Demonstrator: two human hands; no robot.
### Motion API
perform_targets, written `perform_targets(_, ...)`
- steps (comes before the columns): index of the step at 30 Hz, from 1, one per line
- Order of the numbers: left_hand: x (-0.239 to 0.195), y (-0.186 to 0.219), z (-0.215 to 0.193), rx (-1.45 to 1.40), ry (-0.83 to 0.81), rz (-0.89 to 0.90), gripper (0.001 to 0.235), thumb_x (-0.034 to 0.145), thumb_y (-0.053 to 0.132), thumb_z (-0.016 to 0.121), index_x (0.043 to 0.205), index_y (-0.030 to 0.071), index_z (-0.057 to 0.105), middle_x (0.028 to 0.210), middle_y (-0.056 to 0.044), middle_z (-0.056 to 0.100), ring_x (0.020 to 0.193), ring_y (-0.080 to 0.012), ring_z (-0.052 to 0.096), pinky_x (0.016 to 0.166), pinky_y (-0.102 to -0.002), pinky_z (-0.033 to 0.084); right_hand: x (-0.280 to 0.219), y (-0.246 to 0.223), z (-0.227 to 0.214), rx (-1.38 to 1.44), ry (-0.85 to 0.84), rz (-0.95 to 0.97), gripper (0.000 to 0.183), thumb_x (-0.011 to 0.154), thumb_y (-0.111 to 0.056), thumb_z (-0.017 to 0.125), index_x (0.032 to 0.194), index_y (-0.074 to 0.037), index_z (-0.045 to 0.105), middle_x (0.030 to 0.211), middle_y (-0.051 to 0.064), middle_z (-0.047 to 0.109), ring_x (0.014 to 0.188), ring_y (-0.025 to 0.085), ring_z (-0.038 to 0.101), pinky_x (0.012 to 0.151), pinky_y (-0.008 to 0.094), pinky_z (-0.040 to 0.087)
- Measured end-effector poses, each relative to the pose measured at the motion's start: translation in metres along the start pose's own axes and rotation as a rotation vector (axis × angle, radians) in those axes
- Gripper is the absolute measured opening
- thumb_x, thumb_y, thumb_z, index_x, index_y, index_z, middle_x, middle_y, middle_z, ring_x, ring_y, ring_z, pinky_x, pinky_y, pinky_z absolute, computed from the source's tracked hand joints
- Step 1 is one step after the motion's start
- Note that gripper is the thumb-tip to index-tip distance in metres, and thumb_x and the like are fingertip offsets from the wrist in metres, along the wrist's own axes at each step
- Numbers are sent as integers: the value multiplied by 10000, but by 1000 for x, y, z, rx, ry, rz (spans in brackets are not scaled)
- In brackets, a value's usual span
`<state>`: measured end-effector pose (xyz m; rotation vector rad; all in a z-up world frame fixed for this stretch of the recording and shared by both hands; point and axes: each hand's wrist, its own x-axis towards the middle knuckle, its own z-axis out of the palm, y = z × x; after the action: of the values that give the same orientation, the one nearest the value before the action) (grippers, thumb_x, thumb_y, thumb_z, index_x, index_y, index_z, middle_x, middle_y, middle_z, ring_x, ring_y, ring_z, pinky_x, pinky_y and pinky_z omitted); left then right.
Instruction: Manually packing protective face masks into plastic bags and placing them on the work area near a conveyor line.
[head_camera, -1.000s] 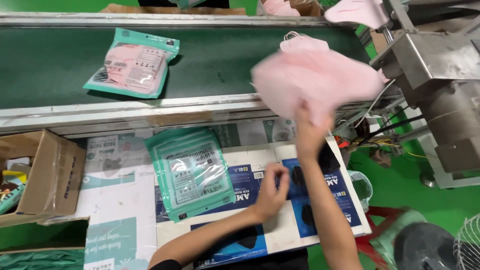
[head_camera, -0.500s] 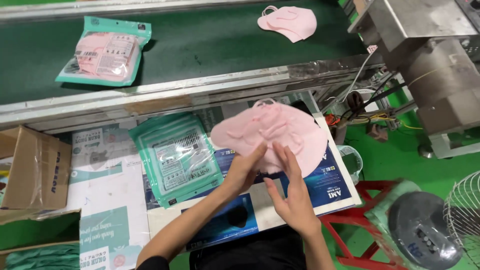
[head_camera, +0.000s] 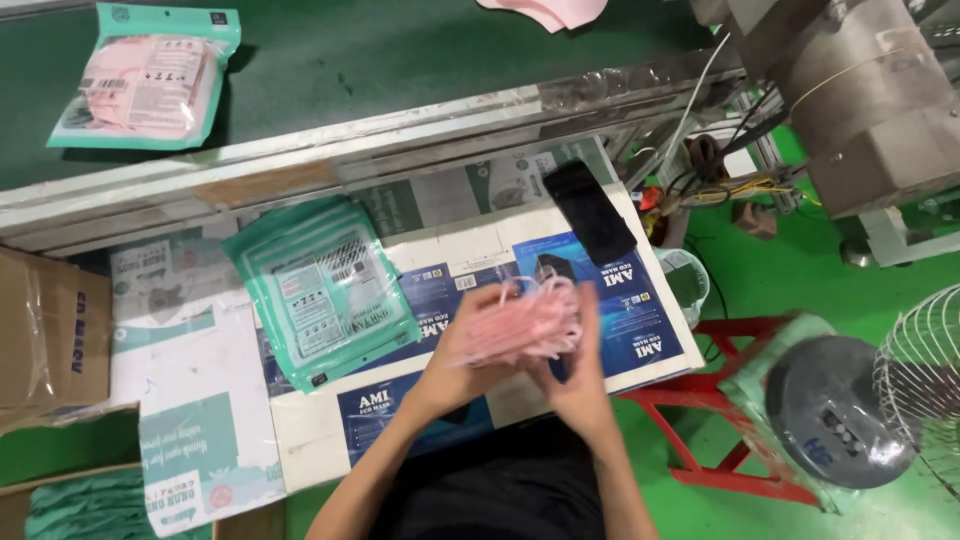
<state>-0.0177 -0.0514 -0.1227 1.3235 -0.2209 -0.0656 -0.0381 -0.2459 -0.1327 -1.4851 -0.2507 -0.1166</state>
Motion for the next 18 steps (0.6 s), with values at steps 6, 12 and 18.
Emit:
perform_targets(6, -1, -17, -39, 706, -165, 188, 553, 733, 199, 892, 1200, 67, 626, 1179, -111, 656, 1137, -335, 623, 1007, -414, 488, 0, 8, 7, -560, 41, -60, 1122, 823, -89, 840, 1619, -10, 54, 1648, 268, 272, 1524, 376, 315, 1222, 434, 278)
perform_targets(12, -5, 9, -30, 539, -119, 81, 687, 729, 161, 872, 1323, 81, 535, 1267, -115, 633, 1193, -334, 636, 1032, -416, 505, -1, 21, -2, -638, -165, -125, 1004, 748, -86, 864, 1564, -39, 280, 1557, 239, 478, 1473, 386, 447, 1199, 421, 379)
perform_targets(18, -6, -11, -22, 561, -18, 292, 1023, 680, 156, 905, 1511, 61, 315, 1414, -185, 504, 1332, -371, 507, 1146, -462, 407, 5, 19, 3, -515, -240, 165, 1030, 704, -56, 822, 1569, -17, 264, 1431, 216, 546, 1351, 382, 554, 1100, 419, 447)
